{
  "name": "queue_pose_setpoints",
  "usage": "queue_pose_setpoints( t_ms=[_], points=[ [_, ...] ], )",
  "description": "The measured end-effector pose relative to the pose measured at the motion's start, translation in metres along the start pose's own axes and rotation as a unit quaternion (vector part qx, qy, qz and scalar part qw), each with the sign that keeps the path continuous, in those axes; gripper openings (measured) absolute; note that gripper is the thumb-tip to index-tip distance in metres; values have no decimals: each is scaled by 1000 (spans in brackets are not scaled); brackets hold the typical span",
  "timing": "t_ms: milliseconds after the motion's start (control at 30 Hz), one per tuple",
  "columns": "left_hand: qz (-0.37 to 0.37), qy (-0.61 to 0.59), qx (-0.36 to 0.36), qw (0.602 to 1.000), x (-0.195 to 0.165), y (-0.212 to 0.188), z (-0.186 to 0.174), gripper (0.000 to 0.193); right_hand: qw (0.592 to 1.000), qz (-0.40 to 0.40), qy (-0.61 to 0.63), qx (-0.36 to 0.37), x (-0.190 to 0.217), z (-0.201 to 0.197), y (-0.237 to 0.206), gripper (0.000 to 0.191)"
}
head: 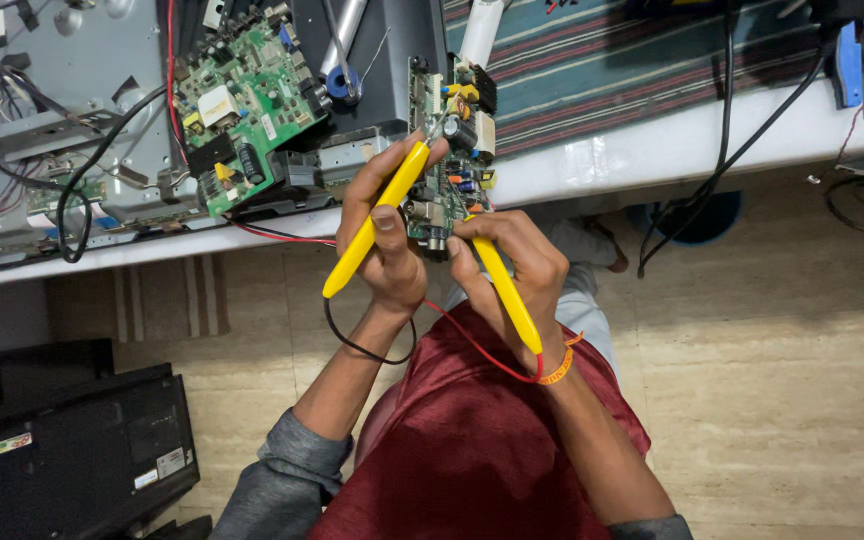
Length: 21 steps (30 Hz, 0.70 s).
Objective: The person solders components onto a green circuit board at a workbench, holding the soldering iron in one hand and solder wire in the other. They then use multimeter probes to test points on the board and on a power supply board, and resume soldering and adjusting parts on the mainboard.
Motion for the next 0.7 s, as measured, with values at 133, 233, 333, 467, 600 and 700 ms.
queue_pose_setpoints(
  t_ms=[133, 233, 333, 467, 600, 700],
  points=[
    [7, 11, -6, 1000, 0, -1, 1, 64, 1000, -1, 29, 10, -4, -2, -1, 18],
    [7, 35, -6, 999, -1, -1, 2, 65, 999, -2, 49, 15, -7, -4, 0, 20],
    [4, 44, 3, 999, -3, -1, 4, 66, 999, -1, 47, 11, -7, -5, -1, 20],
    [8, 35, 6, 999, -4, 0, 6, 65, 998, 18, 67, 6, -6, -6, -1, 18],
    [5, 24, 7, 1000, -2, 0, 5, 64, 997, 26, 67, 9, -4, -6, 0, 16],
    [4, 18, 9, 1000, 0, 0, 4, 64, 997, 31, 64, 5, -3, -6, -1, 14]
  ],
)
Point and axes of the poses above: each hand's wrist, its own y-axis towards the middle knuckle, its own z-axis out of the palm, x = y × z, the point moved 2 cm from there along y, towards the middle knuckle, and after that the axes turned 14 degrees about -z, right-handed, at the moved point
